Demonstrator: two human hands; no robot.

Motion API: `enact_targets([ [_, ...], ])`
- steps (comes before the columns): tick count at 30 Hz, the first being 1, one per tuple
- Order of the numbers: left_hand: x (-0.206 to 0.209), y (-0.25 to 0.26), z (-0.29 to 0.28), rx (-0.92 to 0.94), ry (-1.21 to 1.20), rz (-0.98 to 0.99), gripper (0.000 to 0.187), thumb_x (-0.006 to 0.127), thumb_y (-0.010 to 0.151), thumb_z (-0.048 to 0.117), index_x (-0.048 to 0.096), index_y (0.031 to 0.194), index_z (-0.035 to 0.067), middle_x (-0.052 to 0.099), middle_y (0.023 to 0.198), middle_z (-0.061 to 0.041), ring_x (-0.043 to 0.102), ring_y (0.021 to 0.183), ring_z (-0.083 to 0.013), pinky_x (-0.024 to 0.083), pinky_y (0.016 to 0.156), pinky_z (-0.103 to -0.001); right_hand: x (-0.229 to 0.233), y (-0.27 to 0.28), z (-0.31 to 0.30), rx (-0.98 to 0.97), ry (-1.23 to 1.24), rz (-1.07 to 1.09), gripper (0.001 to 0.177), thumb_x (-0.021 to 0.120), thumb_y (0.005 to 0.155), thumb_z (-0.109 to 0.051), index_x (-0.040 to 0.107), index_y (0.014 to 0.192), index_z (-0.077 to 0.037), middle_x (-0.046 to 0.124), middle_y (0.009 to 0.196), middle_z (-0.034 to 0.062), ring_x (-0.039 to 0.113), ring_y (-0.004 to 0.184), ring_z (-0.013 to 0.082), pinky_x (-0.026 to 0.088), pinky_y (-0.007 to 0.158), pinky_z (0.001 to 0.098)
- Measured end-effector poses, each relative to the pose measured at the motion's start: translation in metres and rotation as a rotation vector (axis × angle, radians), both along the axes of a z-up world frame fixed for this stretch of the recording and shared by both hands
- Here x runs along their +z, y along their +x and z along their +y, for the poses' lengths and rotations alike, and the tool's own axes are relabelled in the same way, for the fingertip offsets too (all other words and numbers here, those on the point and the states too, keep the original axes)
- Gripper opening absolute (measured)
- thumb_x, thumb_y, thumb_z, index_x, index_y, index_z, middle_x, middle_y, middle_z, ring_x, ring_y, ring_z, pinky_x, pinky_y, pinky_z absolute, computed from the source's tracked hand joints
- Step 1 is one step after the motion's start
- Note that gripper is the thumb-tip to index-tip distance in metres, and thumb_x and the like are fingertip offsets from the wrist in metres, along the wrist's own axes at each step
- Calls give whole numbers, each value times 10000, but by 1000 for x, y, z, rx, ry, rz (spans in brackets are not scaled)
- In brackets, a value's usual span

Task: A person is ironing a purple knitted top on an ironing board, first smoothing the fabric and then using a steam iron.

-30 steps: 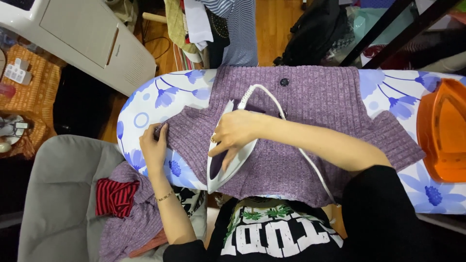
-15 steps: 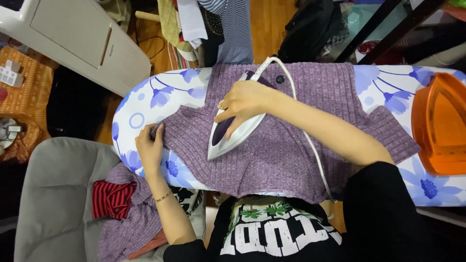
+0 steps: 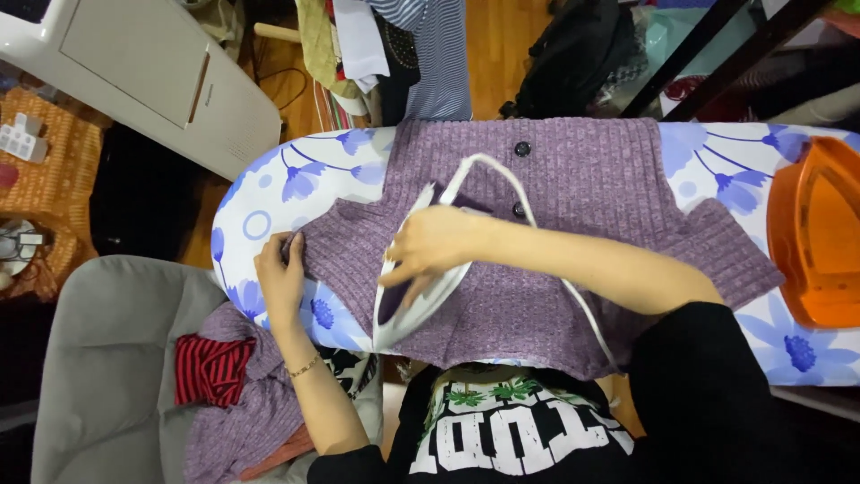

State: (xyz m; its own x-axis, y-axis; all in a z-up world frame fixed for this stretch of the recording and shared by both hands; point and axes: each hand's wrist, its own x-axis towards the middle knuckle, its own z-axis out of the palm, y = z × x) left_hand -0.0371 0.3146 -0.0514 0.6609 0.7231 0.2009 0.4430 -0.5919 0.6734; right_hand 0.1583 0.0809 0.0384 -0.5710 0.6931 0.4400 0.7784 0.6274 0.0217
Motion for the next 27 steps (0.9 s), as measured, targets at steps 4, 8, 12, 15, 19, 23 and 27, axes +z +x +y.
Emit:
enact_targets([
  [4, -13, -9, 6, -32, -27, -65, 175, 632, 1050, 234, 658, 1034, 62, 628, 779, -181, 580, 761, -371, 436, 761, -434, -1, 31, -4, -208, -73, -7, 521, 598, 862, -680, 701, 1120, -240, 664, 740, 71, 701, 624, 267, 560, 536, 381],
  [8, -7, -8, 4, -46, -7, -83, 168, 637, 1042, 204, 640, 1013, 38, 642, 782, -196, 576, 752, -400, 433, 745, -455, 5, 62, -15, -470, -13, -78, 560, 543, 826, -761, 707, 1097, -298, 695, 741, 52, 717, 645, 245, 553, 548, 362],
  [12, 4, -7, -1, -48, -13, -105, 155, 632, 1046, 179, 635, 984, 37, 642, 755, -176, 567, 708, -350, 424, 706, -425, 10, 80, -19, -768, 127, -204, 558, 456, 904, -796, 684, 1056, -310, 634, 650, 5, 658, 534, 209, 518, 500, 329],
  [15, -1, -7, 1, -44, -38, -119, 154, 626, 1051, 168, 640, 987, 29, 642, 745, -177, 563, 689, -340, 416, 687, -412, 14, 80, -15, -963, 58, -204, 565, 454, 939, -768, 706, 1064, -278, 684, 766, 68, 691, 587, 250, 508, 502, 358],
  [19, -2, -5, 1, -38, -48, -133, 148, 627, 1051, 151, 643, 981, 22, 641, 734, -179, 566, 673, -335, 414, 674, -407, 6, 84, -11, -1147, 54, -145, 523, 473, 980, -688, 717, 1104, -242, 732, 891, 132, 727, 621, 284, 524, 504, 385],
  [23, -3, -6, 1, -41, -39, -125, 156, 642, 1048, 166, 643, 977, 27, 632, 727, -184, 569, 676, -349, 419, 678, -415, -16, 95, 1, -1291, 90, -144, 522, 535, 961, -679, 704, 1050, -194, 686, 788, 143, 689, 536, 293, 475, 441, 377],
  [27, 5, -4, -2, -56, 2, -108, 174, 647, 1049, 186, 639, 975, 28, 619, 732, -187, 573, 693, -372, 426, 695, -432, 4, 96, -12, -1108, 52, -172, 548, 496, 945, -705, 710, 1085, -221, 700, 816, 147, 704, 566, 296, 507, 488, 387],
])
